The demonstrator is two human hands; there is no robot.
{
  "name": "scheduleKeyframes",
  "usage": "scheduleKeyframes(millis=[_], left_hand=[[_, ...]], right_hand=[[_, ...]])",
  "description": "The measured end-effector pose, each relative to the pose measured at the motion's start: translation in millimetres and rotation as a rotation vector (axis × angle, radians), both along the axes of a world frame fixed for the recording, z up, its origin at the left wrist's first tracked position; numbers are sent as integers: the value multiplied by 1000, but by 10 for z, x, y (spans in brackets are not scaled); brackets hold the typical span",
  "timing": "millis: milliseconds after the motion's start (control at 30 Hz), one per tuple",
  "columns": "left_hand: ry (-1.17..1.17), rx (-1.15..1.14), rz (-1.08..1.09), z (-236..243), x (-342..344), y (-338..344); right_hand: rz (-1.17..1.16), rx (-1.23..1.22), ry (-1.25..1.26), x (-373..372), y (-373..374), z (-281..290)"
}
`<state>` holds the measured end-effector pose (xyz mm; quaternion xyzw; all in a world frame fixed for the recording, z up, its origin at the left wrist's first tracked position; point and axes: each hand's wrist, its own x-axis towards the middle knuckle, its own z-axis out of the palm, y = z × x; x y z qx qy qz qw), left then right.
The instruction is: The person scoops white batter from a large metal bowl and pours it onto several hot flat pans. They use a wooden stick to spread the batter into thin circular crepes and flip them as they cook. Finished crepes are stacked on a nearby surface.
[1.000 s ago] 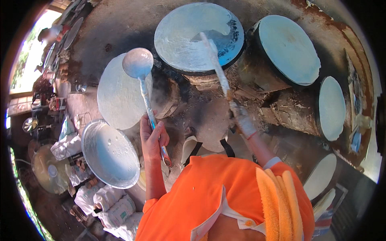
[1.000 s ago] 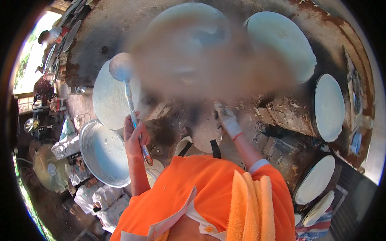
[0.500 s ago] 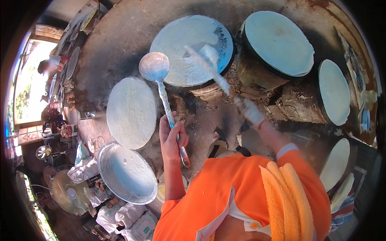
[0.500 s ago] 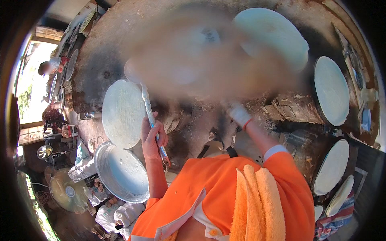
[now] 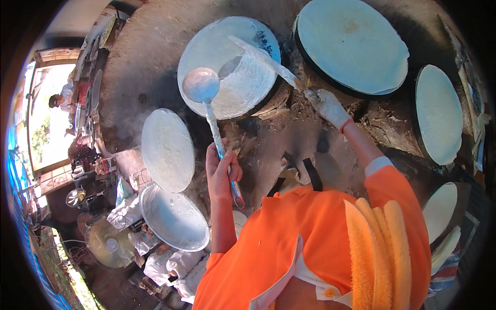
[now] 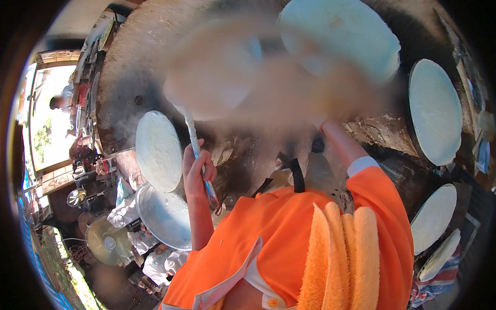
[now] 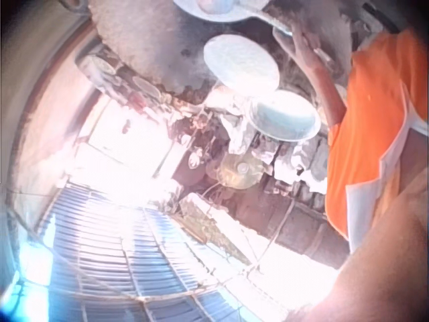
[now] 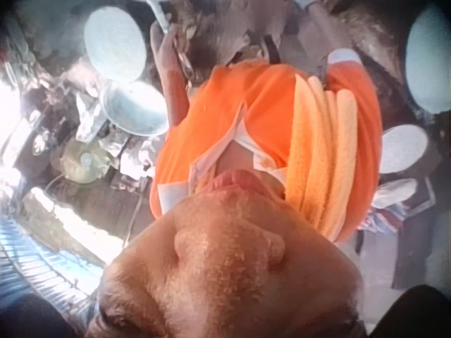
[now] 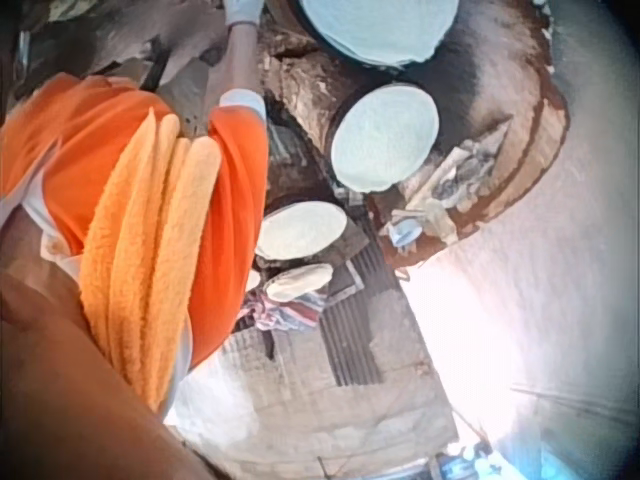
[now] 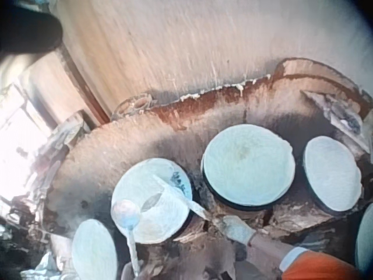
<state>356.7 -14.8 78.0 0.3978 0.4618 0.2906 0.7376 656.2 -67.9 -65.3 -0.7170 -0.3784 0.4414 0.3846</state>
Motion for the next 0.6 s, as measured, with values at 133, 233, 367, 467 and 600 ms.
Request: scheduleKeyframes(millis=[133, 233, 367, 467, 600], left_hand=[[-33, -60, -62, 2, 223, 45], [-54, -107, -61, -69, 170, 131], [-98, -147, -115, -257, 150, 522], [-134, -112, -194, -343, 107, 804], [-209, -143, -265, -396, -132, 962]], right_hand=[[84, -171, 310, -264, -114, -138], [136, -50, -503, -221, 88, -327], [47, -3, -826, 70, 921, -189], [50, -75, -1170, -78, 1209, -56], [1, -56, -1137, -679, 566, 371]])
